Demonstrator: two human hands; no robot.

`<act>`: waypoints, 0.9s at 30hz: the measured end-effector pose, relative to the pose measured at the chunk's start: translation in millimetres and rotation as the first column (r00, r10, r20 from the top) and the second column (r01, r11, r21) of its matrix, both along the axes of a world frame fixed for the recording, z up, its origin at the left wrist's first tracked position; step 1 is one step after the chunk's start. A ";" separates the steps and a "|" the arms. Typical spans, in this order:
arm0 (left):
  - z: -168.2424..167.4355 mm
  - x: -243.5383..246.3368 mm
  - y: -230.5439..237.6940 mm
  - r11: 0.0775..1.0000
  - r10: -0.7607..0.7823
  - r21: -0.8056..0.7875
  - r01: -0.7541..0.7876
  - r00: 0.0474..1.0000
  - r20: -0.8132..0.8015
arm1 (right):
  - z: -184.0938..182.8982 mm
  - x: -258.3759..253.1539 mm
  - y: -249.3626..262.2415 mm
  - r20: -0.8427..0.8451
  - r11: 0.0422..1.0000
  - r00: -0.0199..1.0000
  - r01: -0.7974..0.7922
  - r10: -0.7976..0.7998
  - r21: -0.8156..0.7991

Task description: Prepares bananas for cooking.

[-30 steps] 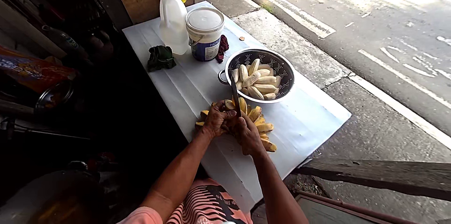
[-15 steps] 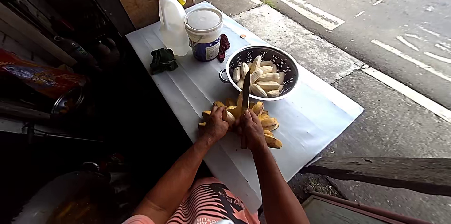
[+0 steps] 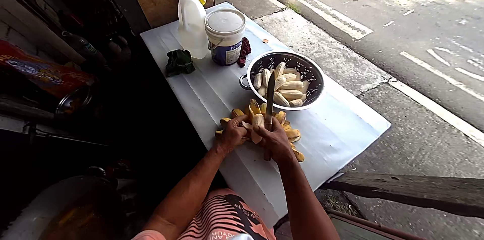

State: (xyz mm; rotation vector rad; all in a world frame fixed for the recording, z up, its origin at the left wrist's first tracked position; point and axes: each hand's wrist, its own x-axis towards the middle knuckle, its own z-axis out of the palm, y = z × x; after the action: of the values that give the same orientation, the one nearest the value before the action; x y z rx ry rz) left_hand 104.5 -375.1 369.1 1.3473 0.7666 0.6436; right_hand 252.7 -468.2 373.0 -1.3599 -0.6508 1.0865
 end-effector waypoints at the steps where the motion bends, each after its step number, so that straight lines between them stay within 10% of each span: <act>1: -0.1 -0.9 -1.3 0.995 0.090 -0.041 -0.090 0.996 0.011 | 4.1 2.3 0.3 -0.147 1.000 0.989 0.007 -0.003 0.025; 5: 5.2 -2.8 19.2 0.728 0.502 -0.470 -0.499 0.855 -0.130 | 36.3 37.9 14.1 -0.291 0.967 0.932 0.244 -0.214 0.071; 9: -2.0 -4.1 48.8 0.538 0.482 -0.677 -0.502 0.842 -0.240 | 56.4 42.4 11.7 -0.060 0.979 0.978 0.201 -0.200 0.018; 13: -10.6 3.9 41.8 0.669 0.406 -0.653 -0.354 0.911 -0.077 | 31.4 24.0 -9.0 0.346 0.976 0.915 -0.172 0.209 -0.133; 17: -15.9 17.7 25.2 0.749 0.318 -0.613 -0.251 0.948 0.000 | 32.1 21.1 -18.4 0.745 0.874 0.461 -0.202 0.482 -0.442; 22: -19.9 17.4 24.0 0.912 0.214 -0.364 -0.191 0.976 0.025 | 60.9 4.6 -24.6 0.776 0.778 0.058 -0.023 0.628 -0.628; 25: -16.2 18.6 19.0 0.966 0.160 -0.212 -0.146 0.986 0.052 | 60.6 -4.6 -5.4 0.804 0.805 0.047 0.015 0.593 -0.594; 27: -16.8 17.0 16.1 0.980 0.126 -0.162 -0.113 0.990 0.067 | 45.5 -4.1 8.4 0.808 0.837 0.238 -0.043 0.538 -0.545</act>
State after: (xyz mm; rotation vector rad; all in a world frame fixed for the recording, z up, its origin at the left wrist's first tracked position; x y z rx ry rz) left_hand 121.5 -359.0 352.4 1.1324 0.8234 0.7107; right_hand 248.5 -459.8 418.5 -2.3748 -1.7312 0.5546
